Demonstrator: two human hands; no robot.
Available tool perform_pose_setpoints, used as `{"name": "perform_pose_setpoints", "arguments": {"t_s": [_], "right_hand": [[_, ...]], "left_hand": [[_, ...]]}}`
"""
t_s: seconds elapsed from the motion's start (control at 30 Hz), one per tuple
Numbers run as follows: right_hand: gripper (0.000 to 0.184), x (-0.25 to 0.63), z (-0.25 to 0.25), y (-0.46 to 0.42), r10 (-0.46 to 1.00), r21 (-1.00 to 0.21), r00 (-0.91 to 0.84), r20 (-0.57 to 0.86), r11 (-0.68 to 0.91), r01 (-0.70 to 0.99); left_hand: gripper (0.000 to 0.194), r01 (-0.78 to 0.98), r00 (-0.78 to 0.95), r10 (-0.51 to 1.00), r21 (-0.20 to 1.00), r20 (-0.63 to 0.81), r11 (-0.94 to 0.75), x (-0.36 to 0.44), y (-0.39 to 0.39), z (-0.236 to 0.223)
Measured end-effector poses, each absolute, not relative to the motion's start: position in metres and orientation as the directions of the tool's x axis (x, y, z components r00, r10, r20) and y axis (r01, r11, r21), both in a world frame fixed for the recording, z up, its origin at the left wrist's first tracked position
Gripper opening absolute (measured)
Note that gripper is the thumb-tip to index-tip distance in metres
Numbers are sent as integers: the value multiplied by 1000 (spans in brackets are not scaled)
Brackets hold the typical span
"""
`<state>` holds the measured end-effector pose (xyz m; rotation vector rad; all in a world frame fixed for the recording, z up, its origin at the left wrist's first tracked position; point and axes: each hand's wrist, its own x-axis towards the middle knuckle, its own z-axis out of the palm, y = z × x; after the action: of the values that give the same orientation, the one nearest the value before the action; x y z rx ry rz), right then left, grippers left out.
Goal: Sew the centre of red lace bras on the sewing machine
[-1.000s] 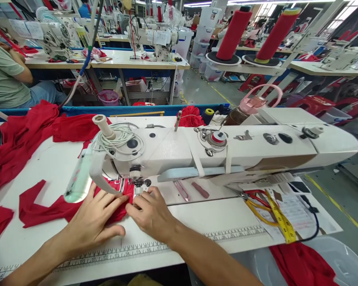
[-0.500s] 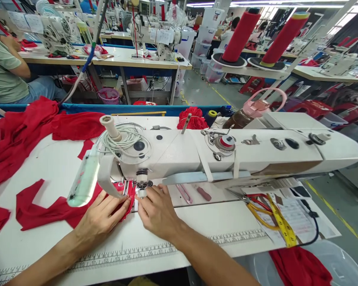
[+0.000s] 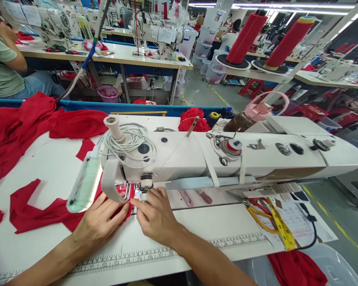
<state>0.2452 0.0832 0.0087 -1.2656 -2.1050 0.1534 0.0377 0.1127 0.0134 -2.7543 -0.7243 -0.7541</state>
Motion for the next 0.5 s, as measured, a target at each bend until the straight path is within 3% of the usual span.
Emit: {"name": "perform_pose_setpoints", "arguments": {"t_s": [0.2,0.33,0.43,0.5], "right_hand": [[37,245,13,82,812,-317,-374,448,535,783],[39,247,14,83,784,-282,-424,453,578,766],[25,249,13,85,795,-320,-343,500,537,780],[26,250,11,87,815,-342,-263,517,478,809]], "left_hand": [[32,520,750,463,11,472,-854,37,112,16],[32,543,758,482,-17,439,-839,37,110,15],[32,556,753,484,-36,446,-831,37,107,12],[32,565,738,491,-26,463,-825,37,106,10]]}}
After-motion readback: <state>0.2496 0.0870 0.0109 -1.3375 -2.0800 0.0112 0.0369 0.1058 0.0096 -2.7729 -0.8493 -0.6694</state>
